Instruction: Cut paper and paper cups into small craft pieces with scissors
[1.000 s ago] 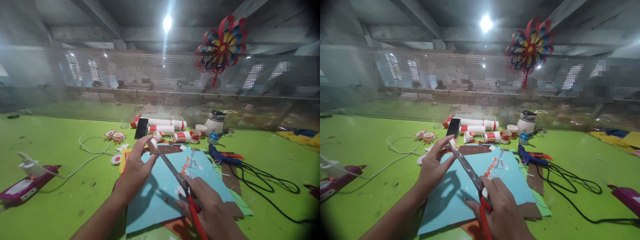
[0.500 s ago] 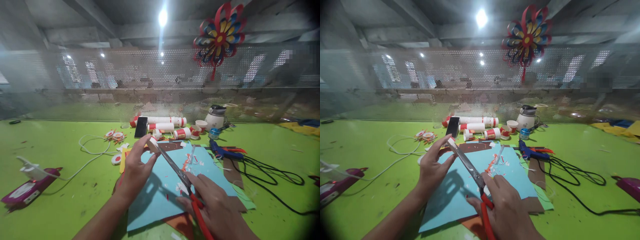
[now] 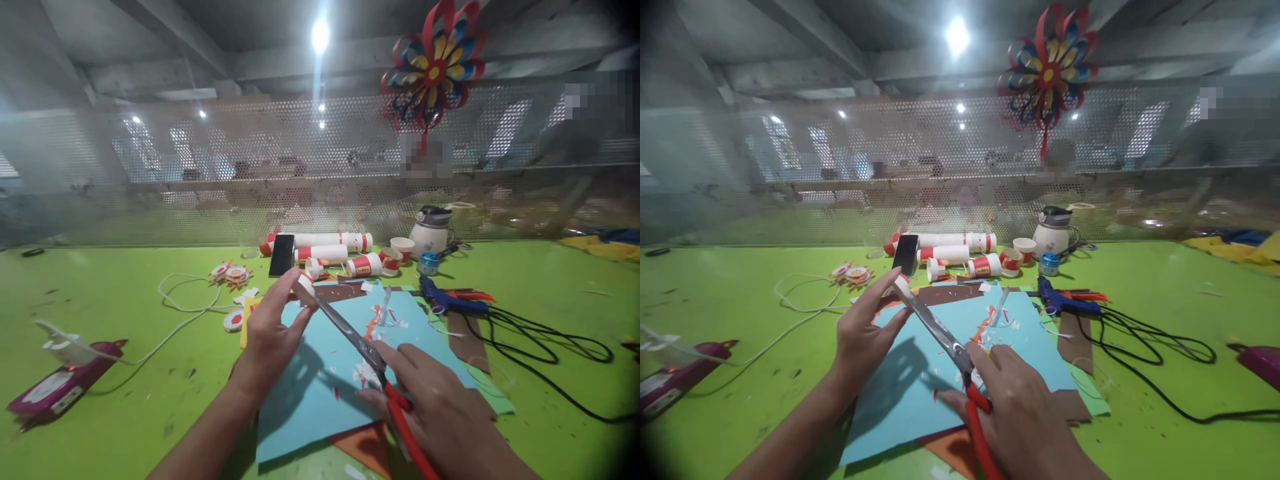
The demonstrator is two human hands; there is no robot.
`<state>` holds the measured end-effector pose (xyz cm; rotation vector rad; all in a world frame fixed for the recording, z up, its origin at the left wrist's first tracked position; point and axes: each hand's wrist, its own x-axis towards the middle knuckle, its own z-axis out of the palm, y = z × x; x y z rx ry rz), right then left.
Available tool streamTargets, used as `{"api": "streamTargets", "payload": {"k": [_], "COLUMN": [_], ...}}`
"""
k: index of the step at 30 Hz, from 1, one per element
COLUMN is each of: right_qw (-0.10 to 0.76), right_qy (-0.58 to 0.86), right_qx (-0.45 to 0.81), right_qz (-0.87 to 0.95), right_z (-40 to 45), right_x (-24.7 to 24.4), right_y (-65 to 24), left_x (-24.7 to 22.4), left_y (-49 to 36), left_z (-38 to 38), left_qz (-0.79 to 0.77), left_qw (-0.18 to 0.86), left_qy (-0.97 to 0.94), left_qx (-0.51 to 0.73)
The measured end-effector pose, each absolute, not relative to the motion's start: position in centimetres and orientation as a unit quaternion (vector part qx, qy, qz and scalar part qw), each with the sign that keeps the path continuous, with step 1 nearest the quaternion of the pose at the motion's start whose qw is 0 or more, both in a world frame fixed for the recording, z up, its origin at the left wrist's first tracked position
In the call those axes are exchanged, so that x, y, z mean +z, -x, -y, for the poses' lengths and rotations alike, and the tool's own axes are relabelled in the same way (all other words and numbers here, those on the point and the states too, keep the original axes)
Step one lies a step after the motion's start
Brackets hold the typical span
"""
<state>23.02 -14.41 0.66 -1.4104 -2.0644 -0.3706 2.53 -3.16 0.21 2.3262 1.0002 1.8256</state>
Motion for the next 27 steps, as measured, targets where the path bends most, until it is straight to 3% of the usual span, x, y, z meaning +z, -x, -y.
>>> {"api": "streamTargets", "payload": {"k": [19,27], "right_qw": [0.295,0.308], "right_qy": [0.513,0.483], "right_qx": [-0.131,-0.125], "right_qz": [0.795,0.81], "right_z": [14.5,14.2], "right_x": [0.2,-0.3], "right_y": [-23.7,-24.1], "left_x": [-0.5,-0.2], "left_y": [-2.7,-3.0], "left_z": [3.9,4.4], "left_qz": [-0.315,-0.32], "left_qw": [0.099,0.091], "left_qy": [-0.727,-0.72], "left_qx": [0.602,0.609]}}
